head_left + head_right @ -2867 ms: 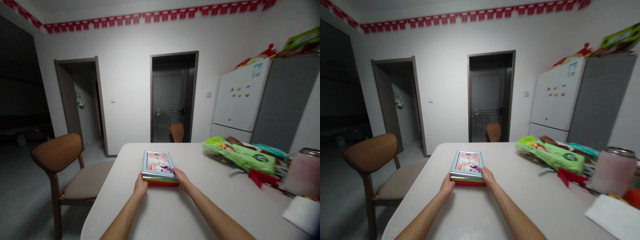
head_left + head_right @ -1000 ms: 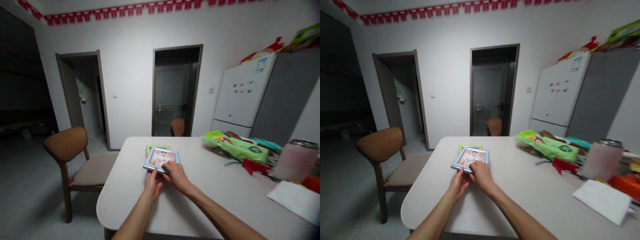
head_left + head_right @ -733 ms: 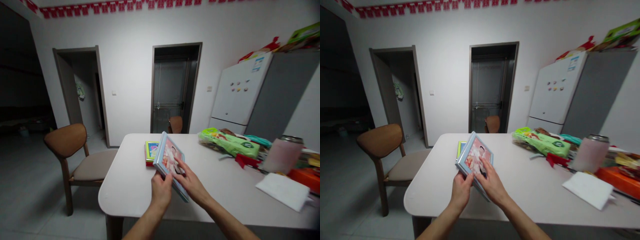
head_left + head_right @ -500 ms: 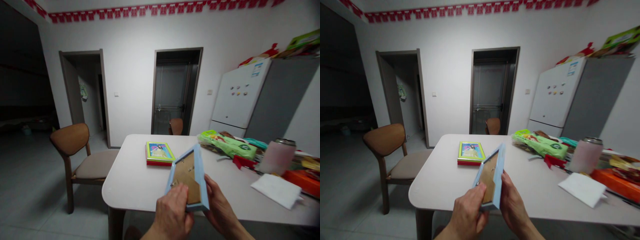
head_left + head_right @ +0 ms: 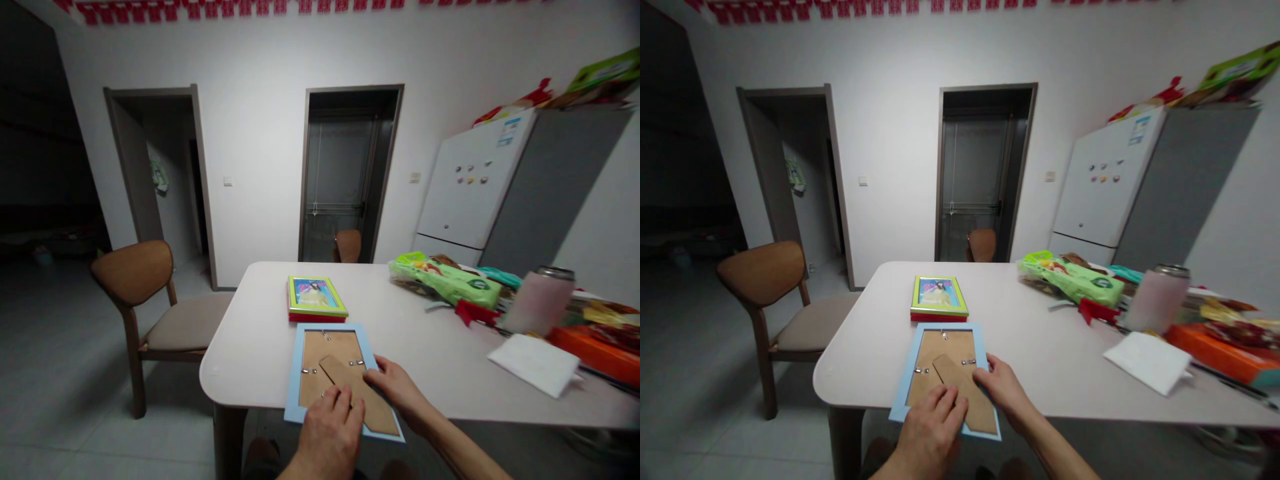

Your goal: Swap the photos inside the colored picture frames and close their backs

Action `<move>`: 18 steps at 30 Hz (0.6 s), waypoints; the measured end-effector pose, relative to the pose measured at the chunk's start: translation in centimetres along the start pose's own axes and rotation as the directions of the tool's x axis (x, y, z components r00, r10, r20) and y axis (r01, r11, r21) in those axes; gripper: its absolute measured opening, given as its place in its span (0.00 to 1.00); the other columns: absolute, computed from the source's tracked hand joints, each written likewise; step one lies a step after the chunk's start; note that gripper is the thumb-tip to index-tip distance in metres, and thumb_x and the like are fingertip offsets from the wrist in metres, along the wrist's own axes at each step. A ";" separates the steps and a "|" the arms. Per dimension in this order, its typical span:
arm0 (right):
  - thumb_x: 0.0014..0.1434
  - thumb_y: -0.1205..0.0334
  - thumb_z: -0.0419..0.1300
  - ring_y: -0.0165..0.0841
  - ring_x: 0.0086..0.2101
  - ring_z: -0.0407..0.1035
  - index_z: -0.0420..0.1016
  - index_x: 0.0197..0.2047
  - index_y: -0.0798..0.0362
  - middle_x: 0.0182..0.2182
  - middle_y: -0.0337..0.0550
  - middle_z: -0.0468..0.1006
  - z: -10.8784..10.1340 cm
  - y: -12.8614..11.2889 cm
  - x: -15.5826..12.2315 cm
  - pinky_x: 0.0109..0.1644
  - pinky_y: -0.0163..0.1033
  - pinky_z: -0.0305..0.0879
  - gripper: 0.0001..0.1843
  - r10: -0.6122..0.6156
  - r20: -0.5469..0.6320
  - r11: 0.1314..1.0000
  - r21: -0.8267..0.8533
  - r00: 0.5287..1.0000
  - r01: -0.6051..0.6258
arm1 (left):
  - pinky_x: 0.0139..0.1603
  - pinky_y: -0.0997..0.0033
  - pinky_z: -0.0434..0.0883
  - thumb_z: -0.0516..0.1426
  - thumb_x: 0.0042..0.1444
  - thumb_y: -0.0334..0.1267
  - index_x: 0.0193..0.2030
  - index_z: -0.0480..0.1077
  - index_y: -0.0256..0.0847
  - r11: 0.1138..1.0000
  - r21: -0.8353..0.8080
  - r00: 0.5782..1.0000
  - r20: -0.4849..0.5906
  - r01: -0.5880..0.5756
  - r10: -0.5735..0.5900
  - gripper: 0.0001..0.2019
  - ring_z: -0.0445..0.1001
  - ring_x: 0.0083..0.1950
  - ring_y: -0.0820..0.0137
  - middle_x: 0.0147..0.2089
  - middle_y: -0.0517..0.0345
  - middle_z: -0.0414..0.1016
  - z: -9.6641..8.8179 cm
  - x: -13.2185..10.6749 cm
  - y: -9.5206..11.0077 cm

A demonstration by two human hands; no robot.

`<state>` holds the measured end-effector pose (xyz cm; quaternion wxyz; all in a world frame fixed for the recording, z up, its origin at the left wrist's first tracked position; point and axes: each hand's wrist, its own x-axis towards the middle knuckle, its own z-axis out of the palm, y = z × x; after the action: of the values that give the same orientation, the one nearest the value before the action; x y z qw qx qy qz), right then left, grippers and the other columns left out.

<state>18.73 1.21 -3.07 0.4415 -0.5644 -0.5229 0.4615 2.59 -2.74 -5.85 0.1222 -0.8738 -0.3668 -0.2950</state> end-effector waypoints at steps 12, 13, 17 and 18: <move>0.43 0.64 0.50 0.33 0.31 0.68 0.72 0.35 0.57 0.32 0.48 0.75 -0.3 1.6 1.6 0.35 0.32 0.59 0.16 -0.222 -0.097 0.624 -0.779 0.970 0.065 | 0.45 0.62 0.67 0.51 0.52 0.38 0.48 0.62 0.42 0.997 -0.064 0.991 0.130 0.034 -0.025 0.16 0.64 0.50 0.61 0.51 0.54 0.66 1.0 -0.5 0.1; 0.43 0.64 0.50 0.33 0.32 0.67 0.71 0.38 0.57 0.33 0.49 0.75 -0.3 1.5 1.6 0.37 0.33 0.59 0.18 -0.231 -0.103 0.607 -0.793 0.967 0.060 | 0.47 0.62 0.66 0.53 0.50 0.39 0.48 0.62 0.42 0.992 -0.113 0.986 0.162 0.051 -0.033 0.17 0.64 0.50 0.61 0.51 0.54 0.66 0.6 -0.4 0.0; 0.44 0.64 0.50 0.34 0.41 0.64 0.65 0.49 0.58 0.42 0.51 0.69 -0.5 1.3 1.9 0.45 0.34 0.57 0.26 -0.305 -0.060 0.557 -0.821 0.950 0.127 | 0.53 0.63 0.60 0.53 0.47 0.38 0.50 0.61 0.38 0.921 -0.255 0.945 0.221 0.293 -0.239 0.21 0.62 0.53 0.63 0.52 0.50 0.64 -1.2 0.2 -2.4; 0.44 0.64 0.50 0.34 0.42 0.64 0.66 0.48 0.58 0.43 0.50 0.68 -0.5 1.2 2.0 0.47 0.34 0.56 0.25 -0.311 -0.030 0.546 -0.824 0.950 0.153 | 0.55 0.64 0.58 0.52 0.47 0.36 0.51 0.60 0.35 0.886 -0.258 0.917 0.220 0.384 -0.333 0.22 0.60 0.54 0.63 0.53 0.48 0.63 -1.4 0.4 -3.3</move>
<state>19.47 3.14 -4.29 0.2344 -0.6664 -0.7054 0.0574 -0.11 -0.80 -4.48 -0.0986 -0.8207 -0.4830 -0.2888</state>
